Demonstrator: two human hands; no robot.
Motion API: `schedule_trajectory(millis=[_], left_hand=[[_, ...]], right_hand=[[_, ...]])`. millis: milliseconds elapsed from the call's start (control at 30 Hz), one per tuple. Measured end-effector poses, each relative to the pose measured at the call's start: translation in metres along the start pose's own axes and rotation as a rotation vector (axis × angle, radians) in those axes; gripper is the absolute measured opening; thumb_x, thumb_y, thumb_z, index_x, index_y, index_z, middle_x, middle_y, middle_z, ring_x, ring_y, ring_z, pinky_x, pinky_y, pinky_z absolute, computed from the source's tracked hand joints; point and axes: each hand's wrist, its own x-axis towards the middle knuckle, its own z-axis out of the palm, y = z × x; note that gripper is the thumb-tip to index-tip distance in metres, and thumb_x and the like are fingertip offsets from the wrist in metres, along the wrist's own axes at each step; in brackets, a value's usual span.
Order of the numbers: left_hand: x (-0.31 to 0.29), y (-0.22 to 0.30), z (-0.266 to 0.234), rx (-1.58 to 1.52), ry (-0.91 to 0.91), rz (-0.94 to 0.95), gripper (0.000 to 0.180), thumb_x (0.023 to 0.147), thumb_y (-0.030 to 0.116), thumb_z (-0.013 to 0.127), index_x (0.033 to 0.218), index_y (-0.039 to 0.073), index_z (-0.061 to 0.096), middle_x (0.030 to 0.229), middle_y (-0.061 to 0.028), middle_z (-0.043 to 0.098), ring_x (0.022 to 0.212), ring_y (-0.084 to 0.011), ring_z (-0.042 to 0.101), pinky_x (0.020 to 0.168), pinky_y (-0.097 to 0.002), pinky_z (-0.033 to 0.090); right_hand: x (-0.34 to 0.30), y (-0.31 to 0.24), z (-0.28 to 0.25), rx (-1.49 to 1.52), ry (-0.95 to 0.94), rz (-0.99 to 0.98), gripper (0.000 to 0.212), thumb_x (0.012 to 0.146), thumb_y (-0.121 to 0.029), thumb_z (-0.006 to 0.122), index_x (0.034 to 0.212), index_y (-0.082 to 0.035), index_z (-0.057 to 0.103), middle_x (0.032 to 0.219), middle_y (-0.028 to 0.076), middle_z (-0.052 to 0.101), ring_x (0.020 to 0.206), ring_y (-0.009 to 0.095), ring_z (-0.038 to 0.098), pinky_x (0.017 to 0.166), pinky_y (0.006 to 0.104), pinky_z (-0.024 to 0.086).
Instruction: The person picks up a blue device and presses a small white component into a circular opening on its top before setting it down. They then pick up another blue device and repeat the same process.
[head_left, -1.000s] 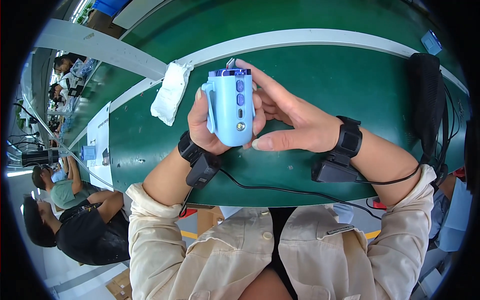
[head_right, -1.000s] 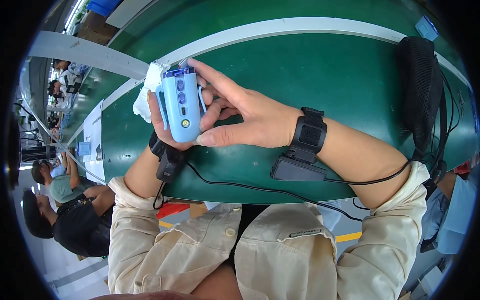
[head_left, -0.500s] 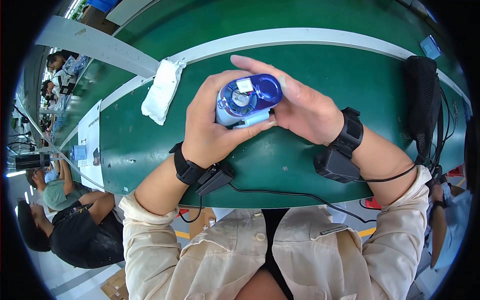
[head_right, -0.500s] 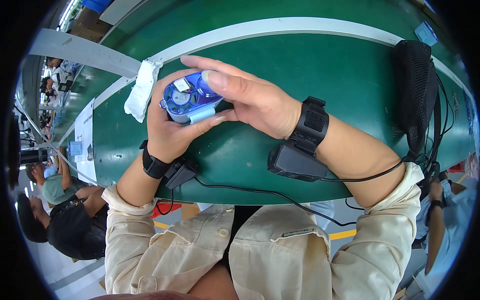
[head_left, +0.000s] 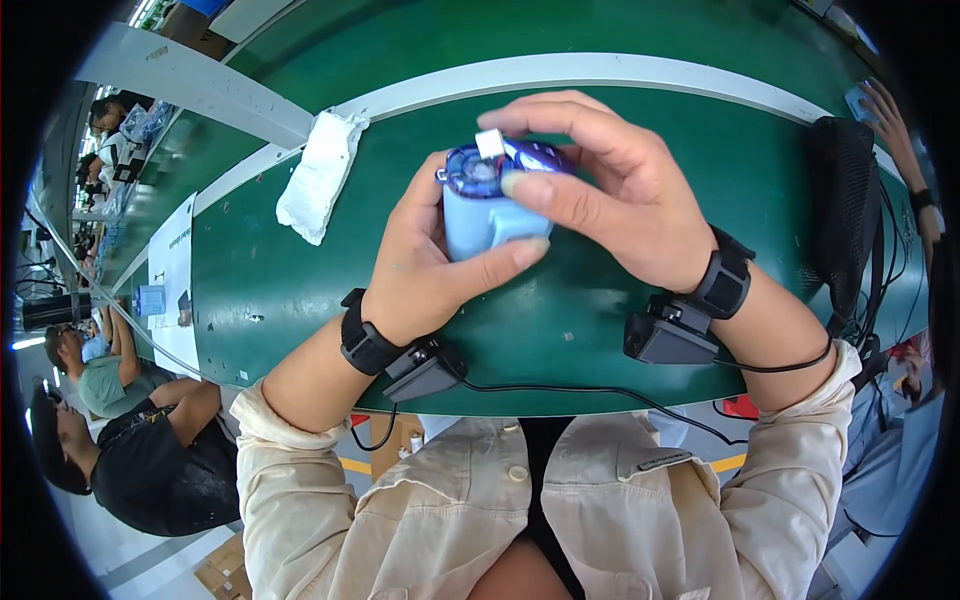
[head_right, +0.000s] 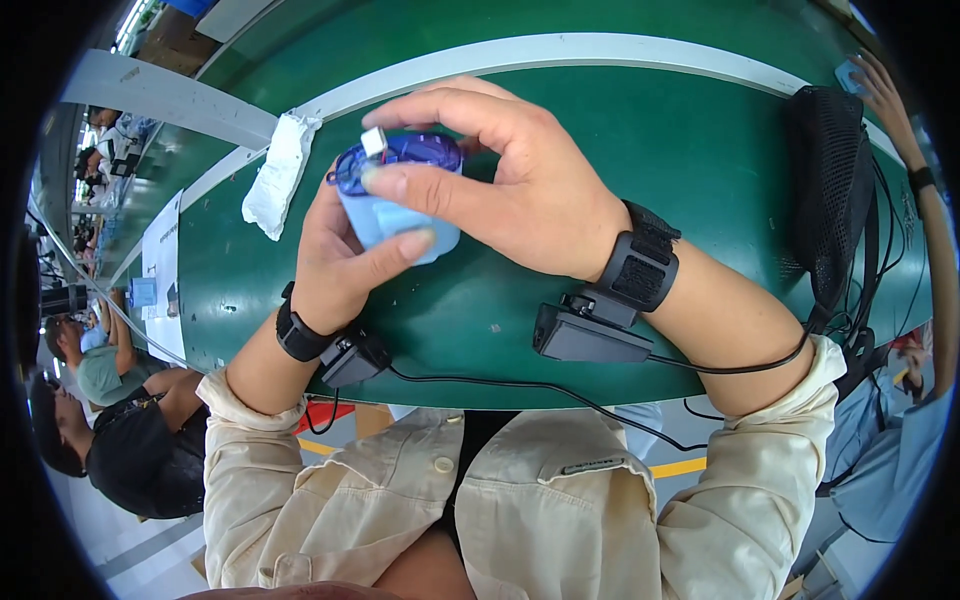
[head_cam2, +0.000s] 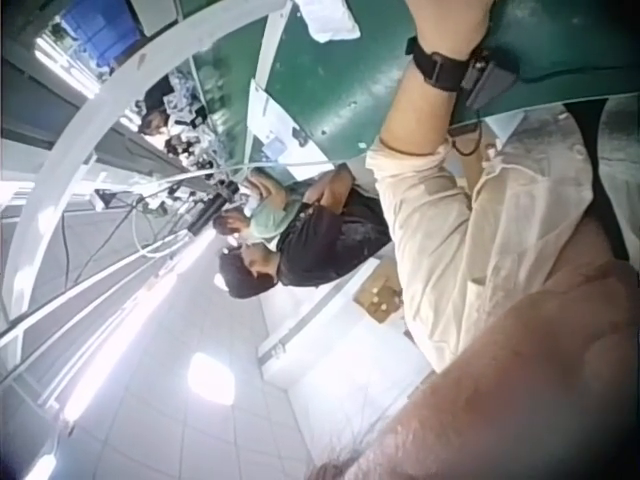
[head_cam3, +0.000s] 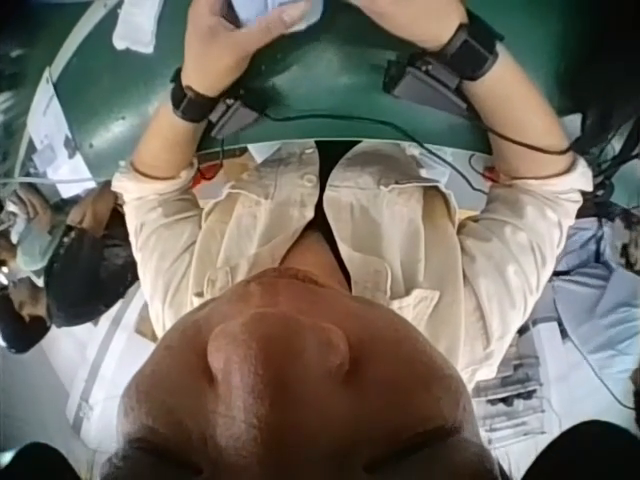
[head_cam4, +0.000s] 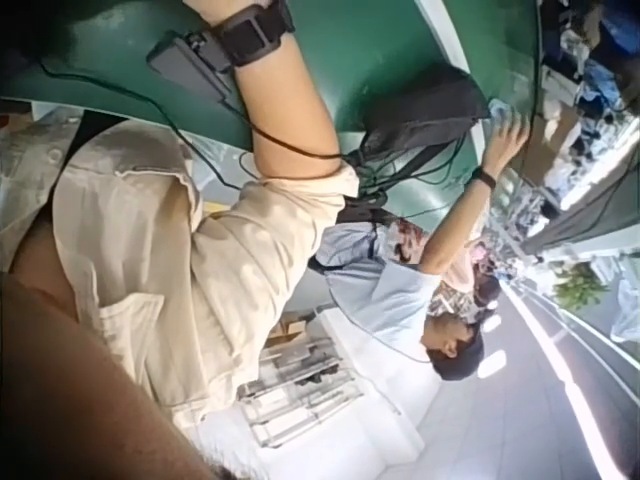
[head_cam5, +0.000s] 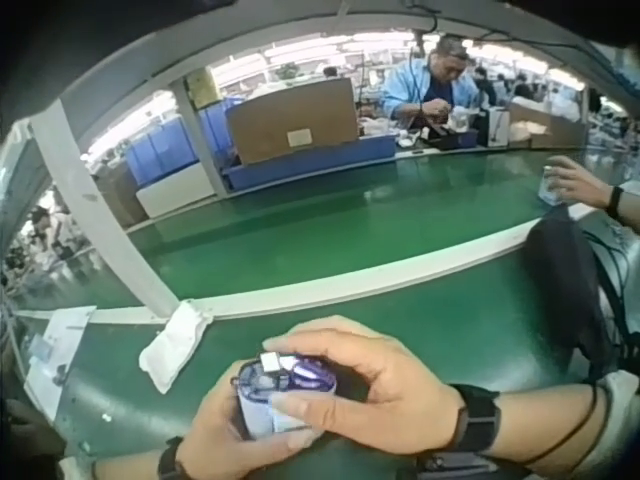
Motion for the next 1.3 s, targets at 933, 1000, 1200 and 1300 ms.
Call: schedule_trajectory(millis=[933,1000,1200,1300], left_hand=[[0.001,-0.002,-0.005,0.116,-0.081,0.054,0.083,0.058,0.014,0.084,0.127,0.004,0.038,0.116,-0.0086,0.054,0.106,-0.0173,0.055,0.091,-0.0324,0.045],[0.003,-0.005,-0.001,0.248,-0.020,0.224,0.072,0.058,0.013,0.083,0.119,0.004,0.045,0.105,-0.0075,0.060,0.098,-0.0173,0.059,0.086,-0.0312,0.047],[0.000,-0.008,-0.003,0.339,0.162,0.228,0.068,0.058,0.015,0.083,0.113,0.004,0.045,0.100,-0.0098,0.060,0.091,-0.0198,0.062,0.081,-0.0301,0.049],[0.001,-0.008,-0.002,0.353,0.189,0.247,0.067,0.058,0.015,0.083,0.112,0.003,0.045,0.099,-0.0102,0.061,0.090,-0.0207,0.062,0.080,-0.0305,0.049]], right_hand=[[0.008,-0.035,-0.018,-0.293,-0.176,-0.170,0.047,0.072,-0.014,0.073,0.114,0.000,0.058,0.124,0.015,0.048,0.116,0.026,0.046,0.098,0.0356,0.035],[0.007,-0.038,-0.030,-0.288,-0.098,-0.074,0.030,0.072,-0.009,0.073,0.100,0.000,0.065,0.110,0.012,0.055,0.103,0.023,0.052,0.090,0.0325,0.039],[0.007,-0.058,-0.008,-0.666,-0.075,-0.233,0.018,0.073,-0.002,0.072,0.090,0.000,0.066,0.088,0.007,0.057,0.084,0.018,0.054,0.077,0.0276,0.042],[0.004,-0.060,0.002,-0.826,-0.048,-0.256,0.017,0.074,0.000,0.071,0.090,0.000,0.066,0.084,0.007,0.058,0.081,0.018,0.055,0.073,0.0265,0.043]])
